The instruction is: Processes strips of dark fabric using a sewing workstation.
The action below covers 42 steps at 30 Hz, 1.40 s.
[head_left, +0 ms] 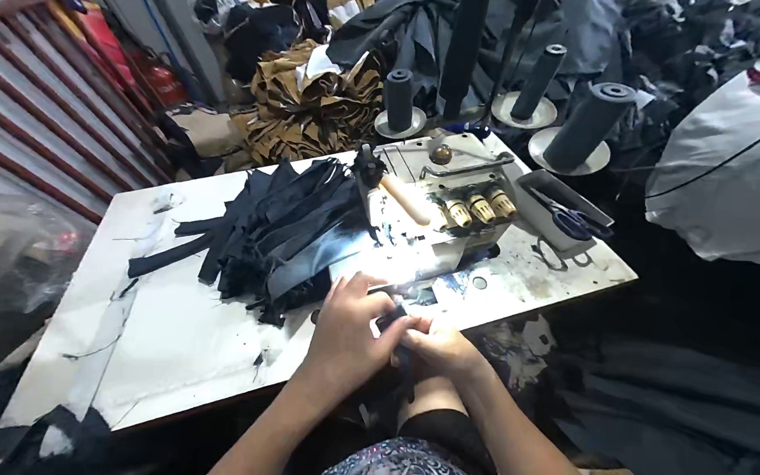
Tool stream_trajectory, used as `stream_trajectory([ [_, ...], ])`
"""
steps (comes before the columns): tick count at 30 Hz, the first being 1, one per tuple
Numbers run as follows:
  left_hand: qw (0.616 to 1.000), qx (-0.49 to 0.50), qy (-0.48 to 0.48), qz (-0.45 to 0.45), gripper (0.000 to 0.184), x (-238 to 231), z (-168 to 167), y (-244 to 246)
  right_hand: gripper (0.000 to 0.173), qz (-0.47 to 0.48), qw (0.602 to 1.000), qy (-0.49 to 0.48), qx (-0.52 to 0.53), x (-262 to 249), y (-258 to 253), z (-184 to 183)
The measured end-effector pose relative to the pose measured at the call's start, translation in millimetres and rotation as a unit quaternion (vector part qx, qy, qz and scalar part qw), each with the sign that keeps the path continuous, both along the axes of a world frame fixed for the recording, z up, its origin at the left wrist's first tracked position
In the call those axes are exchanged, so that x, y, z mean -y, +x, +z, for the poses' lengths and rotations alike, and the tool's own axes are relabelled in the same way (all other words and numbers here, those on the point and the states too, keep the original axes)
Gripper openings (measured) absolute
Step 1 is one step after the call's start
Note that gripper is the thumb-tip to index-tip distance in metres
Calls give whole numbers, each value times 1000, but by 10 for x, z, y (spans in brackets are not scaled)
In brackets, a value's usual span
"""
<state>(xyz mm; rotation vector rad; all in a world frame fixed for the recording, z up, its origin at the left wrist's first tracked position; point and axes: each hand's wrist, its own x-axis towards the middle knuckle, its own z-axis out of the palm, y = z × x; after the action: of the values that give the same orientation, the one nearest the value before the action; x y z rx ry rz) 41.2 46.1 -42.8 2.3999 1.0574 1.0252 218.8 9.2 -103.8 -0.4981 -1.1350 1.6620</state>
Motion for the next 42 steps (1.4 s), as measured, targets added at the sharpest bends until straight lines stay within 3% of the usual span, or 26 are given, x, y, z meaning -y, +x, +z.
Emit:
stream_trajectory([
  [2,999,22,31,2,24,67,120,-112,16,84,994,57,-49,28,71,27],
  [4,993,0,90,76,25,-72,332,-400,23,114,979,129,-106,-26,199,56],
  [6,969,-78,144,187,30,-354,550,-747,23,71,975,136,-159,-87,325,79],
  [8,941,-132,161,265,28,-589,609,-911,18,-31,985,27,-167,-155,351,54],
  [10,946,-141,176,230,28,-594,478,-746,16,-120,976,-105,-146,-252,263,1],
  [12,962,-136,206,117,32,-466,159,-411,30,-137,963,-175,-150,-326,197,-99],
  [14,974,-140,174,25,27,-383,-187,-188,35,-127,958,-183,-179,-343,212,-199],
  [17,975,-176,138,1,31,-333,-434,-178,39,-136,954,-172,-204,-326,339,-222],
  [24,973,-195,120,23,46,-259,-390,-193,43,-128,938,-152,-285,-479,385,-264],
  [29,972,-214,94,35,49,-373,-378,-137,50,-232,919,-190,-257,-570,242,-118],
  [34,971,-218,101,10,48,-607,-294,-119,52,-261,916,-202,-229,-556,218,-85],
  [38,970,-221,92,-31,44,-760,-161,-155,44,-229,952,-164,-116,-400,175,-87],
  [42,998,-70,-6,6,54,-346,-48,-104,23,-113,991,-67,19,-118,28,21],
])
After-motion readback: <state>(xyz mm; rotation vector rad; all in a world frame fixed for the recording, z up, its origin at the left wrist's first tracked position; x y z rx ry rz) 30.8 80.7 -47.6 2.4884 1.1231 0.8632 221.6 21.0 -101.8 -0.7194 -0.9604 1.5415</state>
